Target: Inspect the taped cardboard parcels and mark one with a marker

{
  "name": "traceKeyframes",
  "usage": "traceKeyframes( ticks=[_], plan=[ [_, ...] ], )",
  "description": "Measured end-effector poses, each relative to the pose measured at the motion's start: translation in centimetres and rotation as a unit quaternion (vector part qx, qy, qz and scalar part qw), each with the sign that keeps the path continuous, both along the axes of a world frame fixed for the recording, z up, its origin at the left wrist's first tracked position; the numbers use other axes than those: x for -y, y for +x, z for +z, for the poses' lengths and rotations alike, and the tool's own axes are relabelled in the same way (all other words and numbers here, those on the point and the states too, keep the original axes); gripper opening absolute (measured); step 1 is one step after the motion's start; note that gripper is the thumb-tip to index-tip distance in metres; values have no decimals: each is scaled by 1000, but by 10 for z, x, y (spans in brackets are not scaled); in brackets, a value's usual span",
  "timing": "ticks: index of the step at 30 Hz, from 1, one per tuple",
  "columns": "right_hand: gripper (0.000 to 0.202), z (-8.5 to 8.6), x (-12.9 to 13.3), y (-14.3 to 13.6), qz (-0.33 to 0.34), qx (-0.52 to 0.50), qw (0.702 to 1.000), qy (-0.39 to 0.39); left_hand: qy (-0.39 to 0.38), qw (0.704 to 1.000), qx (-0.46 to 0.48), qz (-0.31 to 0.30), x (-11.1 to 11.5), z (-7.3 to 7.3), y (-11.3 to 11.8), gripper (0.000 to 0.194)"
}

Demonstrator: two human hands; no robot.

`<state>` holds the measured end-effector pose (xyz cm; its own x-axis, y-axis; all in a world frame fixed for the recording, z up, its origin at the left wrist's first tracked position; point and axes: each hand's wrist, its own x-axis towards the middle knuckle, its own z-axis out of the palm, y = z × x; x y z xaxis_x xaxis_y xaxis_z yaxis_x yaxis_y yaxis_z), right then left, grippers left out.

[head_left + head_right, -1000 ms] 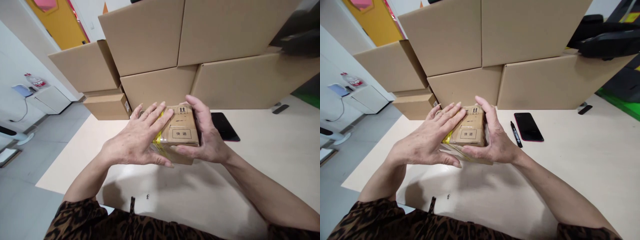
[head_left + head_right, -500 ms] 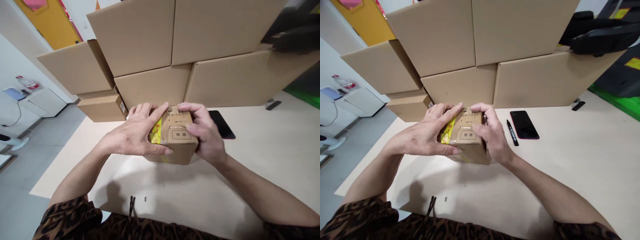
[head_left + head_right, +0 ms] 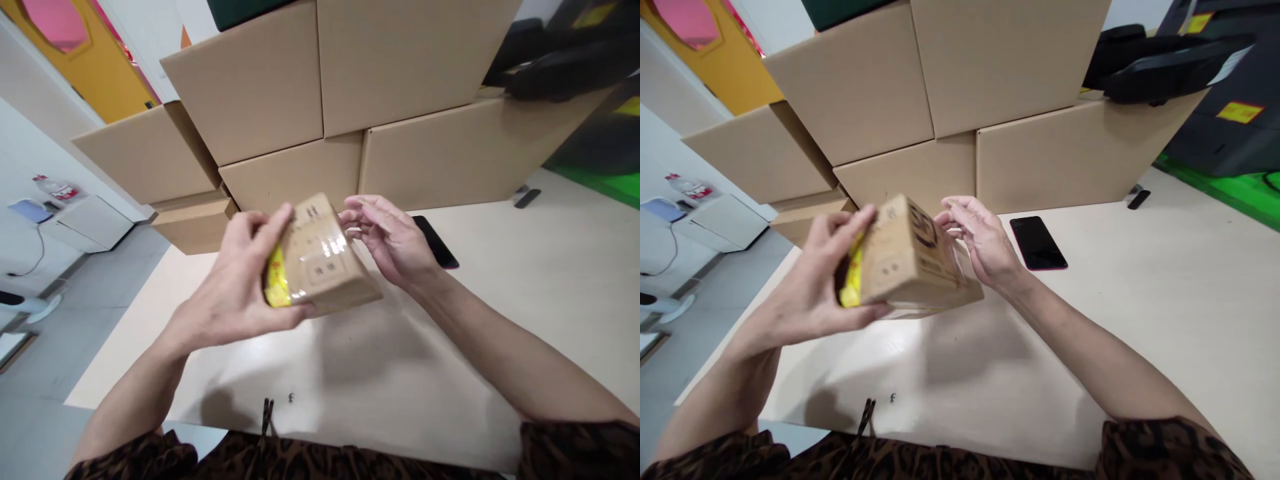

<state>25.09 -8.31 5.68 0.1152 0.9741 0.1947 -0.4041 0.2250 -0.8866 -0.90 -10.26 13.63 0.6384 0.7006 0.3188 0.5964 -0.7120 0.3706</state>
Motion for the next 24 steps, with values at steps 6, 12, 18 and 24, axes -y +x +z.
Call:
traceKeyframes(
  ticks=[6,12,18,24],
  plan=[
    [41,-1,-3,17,39,119,992,16,-100,960,251,76,-16,-32,-39,118],
    [52,-11,-7,13,85,118,989,-20,-238,857,441,123,-23,-65,-37,79],
    [68,-28,-13,1,82,63,995,-12,-334,748,551,157,-38,-98,-21,55],
    [83,-38,-18,4,67,154,984,54,-416,672,590,166,-41,-118,-14,52]
  ],
)
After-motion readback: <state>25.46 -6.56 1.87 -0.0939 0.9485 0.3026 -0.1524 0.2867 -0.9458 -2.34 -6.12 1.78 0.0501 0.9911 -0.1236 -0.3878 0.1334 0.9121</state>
